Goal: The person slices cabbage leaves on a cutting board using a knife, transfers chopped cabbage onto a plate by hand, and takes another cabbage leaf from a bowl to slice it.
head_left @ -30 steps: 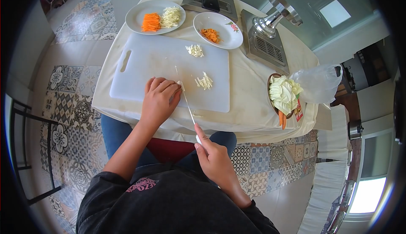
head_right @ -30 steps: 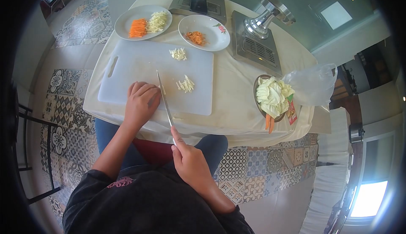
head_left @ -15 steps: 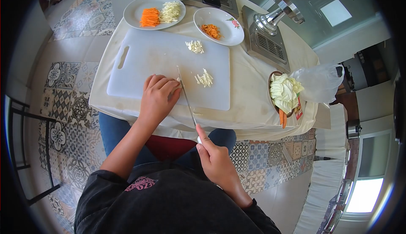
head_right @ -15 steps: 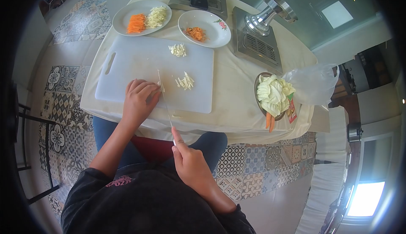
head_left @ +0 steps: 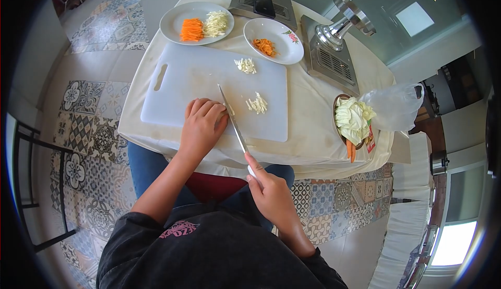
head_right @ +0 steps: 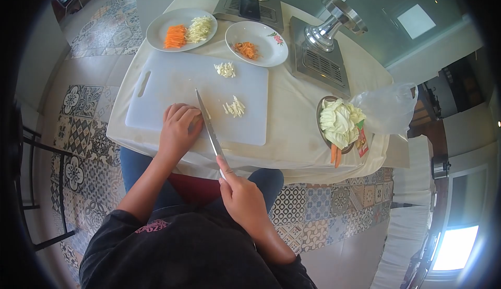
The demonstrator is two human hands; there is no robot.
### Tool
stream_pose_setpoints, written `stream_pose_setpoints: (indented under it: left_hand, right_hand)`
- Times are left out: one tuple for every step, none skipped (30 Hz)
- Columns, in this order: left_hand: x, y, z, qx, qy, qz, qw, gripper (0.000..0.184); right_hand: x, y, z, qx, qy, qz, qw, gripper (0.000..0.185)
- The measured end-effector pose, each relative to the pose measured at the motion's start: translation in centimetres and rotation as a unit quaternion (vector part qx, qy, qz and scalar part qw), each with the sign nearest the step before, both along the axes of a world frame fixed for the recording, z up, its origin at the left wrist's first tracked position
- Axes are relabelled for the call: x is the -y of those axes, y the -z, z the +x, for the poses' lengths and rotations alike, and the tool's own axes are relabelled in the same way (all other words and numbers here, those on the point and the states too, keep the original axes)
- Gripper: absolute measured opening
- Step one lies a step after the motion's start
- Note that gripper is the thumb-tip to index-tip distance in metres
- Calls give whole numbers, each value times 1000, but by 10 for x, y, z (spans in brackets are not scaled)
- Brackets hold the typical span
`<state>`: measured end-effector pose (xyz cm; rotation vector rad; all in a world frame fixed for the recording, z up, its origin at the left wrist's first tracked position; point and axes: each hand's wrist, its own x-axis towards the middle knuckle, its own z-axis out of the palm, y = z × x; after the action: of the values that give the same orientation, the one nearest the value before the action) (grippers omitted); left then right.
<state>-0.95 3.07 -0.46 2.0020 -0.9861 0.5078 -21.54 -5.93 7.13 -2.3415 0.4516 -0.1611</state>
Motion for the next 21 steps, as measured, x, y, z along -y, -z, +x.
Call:
stream_pose_setpoints:
  left_hand:
    - [0, 0, 0, -1, -1, 0, 1000, 21]
    - [0, 0, 0, -6, 2, 1, 1000, 20]
    - [-1, 0, 0, -10, 5, 1, 1000, 19]
    - [-1, 1, 0, -14, 8, 2, 1000, 18]
    - [-2, 1, 0, -11, 9, 2, 1000, 18]
    - [-2, 1, 1, -8, 10, 1, 1000, 18]
    - [-2, 1, 1, -5, 12, 1, 1000, 17]
    - [-2, 0, 2, -6, 16, -2, 1000, 17]
    - [-2, -1, 1, -8, 21, -4, 1000, 17]
    - [-3, -2, 0, -11, 26, -6, 1000, 16]
    - [-3, -3, 0, -13, 28, -5, 1000, 16]
    - [-4, -4, 0, -15, 30, -4, 999, 16]
    - [-4, -5, -1, -17, 31, -3, 999, 16]
    - [-5, -6, -1, -19, 29, 0, 999, 17]
    - [-5, -6, -1, -19, 26, 2, 999, 17]
    - [-5, -6, -2, -20, 24, 3, 1000, 18]
    - [-5, -6, -2, -20, 25, 7, 999, 19]
    - [-6, -6, -1, -19, 26, 10, 999, 19]
    - [-6, -6, -1, -19, 28, 14, 999, 20]
    - [-6, -5, -1, -19, 32, 11, 999, 21]
    - [-6, -4, 0, -18, 36, 9, 999, 23]
  right_hand:
    - [2, -6, -2, -16, 4, 4, 1000, 53]
    - [3, -10, -3, -32, 7, 9, 999, 53]
    - [5, -11, -5, -25, 11, 9, 1000, 53]
    - [5, -11, -7, -18, 16, 10, 1000, 53]
    - [6, -12, -9, -12, 21, 11, 1000, 53]
    - [8, -12, -9, -15, 26, 13, 999, 53]
    - [10, -12, -9, -18, 32, 15, 999, 53]
    - [11, -12, -9, -21, 38, 17, 999, 53]
    - [13, -12, -10, -24, 44, 15, 999, 54]
    - [15, -12, -10, -29, 50, 12, 998, 54]
    - [16, -12, -10, -34, 55, 10, 998, 54]
    - [17, -14, -9, -36, 60, 13, 997, 54]
    - [18, -16, -9, -38, 64, 17, 997, 54]
    - [19, -17, -10, -40, 69, 20, 997, 53]
    - [21, -15, -11, -33, 70, 42, 996, 53]
    - [24, -12, -12, -26, 72, 63, 995, 53]
    - [26, -10, -14, -19, 74, 85, 993, 53]
    - [27, -11, -14, -26, 86, 118, 989, 53]
    - [28, -12, -14, -33, 98, 151, 983, 53]
    - [28, -13, -14, -40, 110, 185, 976, 53]
    - [27, -14, -13, -35, 114, 193, 974, 53]
